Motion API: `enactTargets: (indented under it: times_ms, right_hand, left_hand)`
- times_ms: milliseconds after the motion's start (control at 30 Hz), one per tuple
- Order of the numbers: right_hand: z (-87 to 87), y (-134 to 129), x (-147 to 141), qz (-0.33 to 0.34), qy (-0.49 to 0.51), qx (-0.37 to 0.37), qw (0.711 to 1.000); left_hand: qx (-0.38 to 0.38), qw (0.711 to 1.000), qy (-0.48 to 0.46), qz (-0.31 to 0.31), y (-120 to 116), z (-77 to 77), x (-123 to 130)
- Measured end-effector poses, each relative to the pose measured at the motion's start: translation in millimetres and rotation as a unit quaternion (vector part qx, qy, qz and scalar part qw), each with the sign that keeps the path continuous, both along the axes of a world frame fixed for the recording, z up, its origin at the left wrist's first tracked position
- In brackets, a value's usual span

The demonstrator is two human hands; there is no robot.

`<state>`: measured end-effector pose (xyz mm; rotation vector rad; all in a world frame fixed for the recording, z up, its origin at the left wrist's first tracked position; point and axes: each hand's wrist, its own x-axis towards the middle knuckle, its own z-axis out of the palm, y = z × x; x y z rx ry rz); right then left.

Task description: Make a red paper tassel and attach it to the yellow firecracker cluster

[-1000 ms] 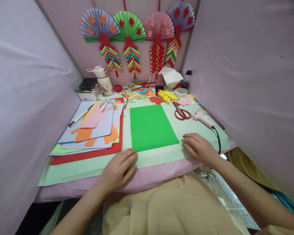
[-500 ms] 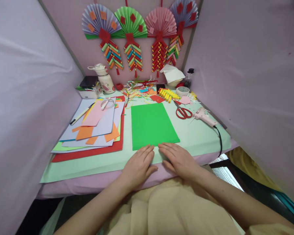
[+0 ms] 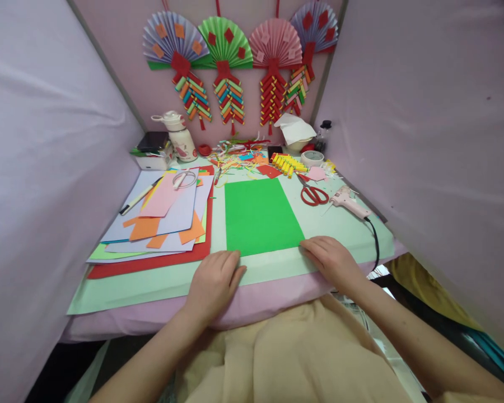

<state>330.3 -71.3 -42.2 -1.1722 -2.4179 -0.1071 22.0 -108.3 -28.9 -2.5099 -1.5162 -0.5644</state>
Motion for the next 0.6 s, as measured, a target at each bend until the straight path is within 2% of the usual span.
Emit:
enactTargets:
  times_ms: [200,300,400,500,600]
  right_hand:
    - [4.3,23.1,-1.6,0.063,-0.061,0.027,0.996]
    - [5.6,26.2,-3.7,0.062,-0.052,0.051,0.995]
    - [8.5,24.2,-7.9,0.053,-0.006,0.093,0.994]
    - [13.2,18.0,-10.9,0.034,0.084,0.151,0.984]
    - [17.8,8.8,-11.6,-0.023,0.187,0.204,0.961]
  left_hand:
    - [-0.039,0.996,0.076,0.010,20.0,15.5,21.3]
    - [-0.051,0.995,0.091,-0.002,26.0,18.6,37.6]
    - [-0.050,0.992,0.111,-0.027,33.7,21.8,54.5]
    - [-0.023,0.993,0.107,-0.032,39.8,28.0,59.8]
    - [0.059,0.998,-0.011,0.002,36.9,36.9,47.6]
